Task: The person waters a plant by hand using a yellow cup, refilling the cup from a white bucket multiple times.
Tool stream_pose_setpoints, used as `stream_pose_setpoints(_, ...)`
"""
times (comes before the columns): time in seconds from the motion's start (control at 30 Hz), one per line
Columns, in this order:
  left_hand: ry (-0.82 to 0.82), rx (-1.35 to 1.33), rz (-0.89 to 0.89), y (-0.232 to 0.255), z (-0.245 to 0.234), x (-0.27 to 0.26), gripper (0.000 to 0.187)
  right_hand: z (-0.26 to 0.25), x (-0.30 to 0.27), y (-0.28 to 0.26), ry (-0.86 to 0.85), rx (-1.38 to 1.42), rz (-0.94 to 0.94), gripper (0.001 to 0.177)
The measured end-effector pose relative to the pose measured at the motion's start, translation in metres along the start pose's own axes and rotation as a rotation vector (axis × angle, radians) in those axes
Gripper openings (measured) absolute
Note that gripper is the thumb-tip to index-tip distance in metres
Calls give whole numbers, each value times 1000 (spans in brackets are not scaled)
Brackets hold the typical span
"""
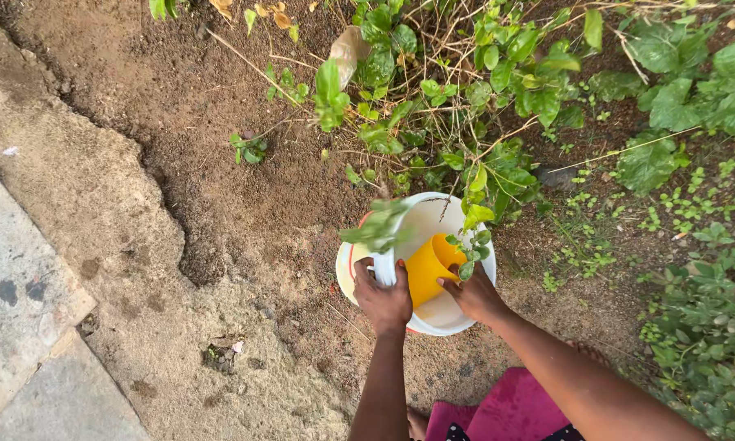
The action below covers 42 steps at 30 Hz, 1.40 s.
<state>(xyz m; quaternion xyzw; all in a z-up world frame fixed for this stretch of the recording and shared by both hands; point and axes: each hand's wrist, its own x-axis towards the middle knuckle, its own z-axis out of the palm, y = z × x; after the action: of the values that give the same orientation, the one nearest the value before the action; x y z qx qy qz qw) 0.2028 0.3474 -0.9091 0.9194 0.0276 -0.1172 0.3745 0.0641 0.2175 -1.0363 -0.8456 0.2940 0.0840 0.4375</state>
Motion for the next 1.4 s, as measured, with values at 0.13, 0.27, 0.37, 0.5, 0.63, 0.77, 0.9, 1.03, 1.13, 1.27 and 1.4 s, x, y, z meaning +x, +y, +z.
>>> stream_pose_setpoints(0.13, -15, -126, 75, -28, 22, 16, 49, 53, 36, 37, -37, -29, 11, 57)
stream_pose_setpoints(0.27, -11, -172, 118, -33, 23, 30, 47, 74, 71, 41, -267, -70, 296, 65)
stream_pose_setpoints(0.37, -76, -150, 156, -30, 18, 34, 47, 72, 89, 30, -298, -43, 359, 66)
stream_pose_setpoints(0.5, -154, -208, 55, -34, 21, 40, 43, 55, 95, -4, -190, 159, 445, 72)
stream_pose_setpoints(0.63, -99, -162, 239, -41, 23, 48, 49, 42, 99, -39, -214, 412, 588, 62)
stream_pose_setpoints(0.77, -225, -100, -7, -36, 17, 52, 49, 52, 110, -47, -201, 484, 655, 60)
stream_pose_setpoints(0.9, -178, -328, 158, -26, 25, 52, 51, 71, 124, -29, -154, 456, 576, 58)
stream_pose_setpoints(1.03, -153, -314, 193, -18, 38, 48, 43, 97, 137, -4, -191, 460, 524, 67)
stream_pose_setpoints(1.13, -278, -493, 96, -11, 45, 47, 37, 105, 138, 15, -261, 455, 447, 77)
stream_pose_setpoints(1.27, -280, -361, 223, -6, 44, 51, 33, 108, 135, 26, -304, 429, 404, 91)
stream_pose_setpoints(1.4, -291, -459, 84, -5, 37, 58, 38, 103, 137, 21, -294, 411, 415, 106)
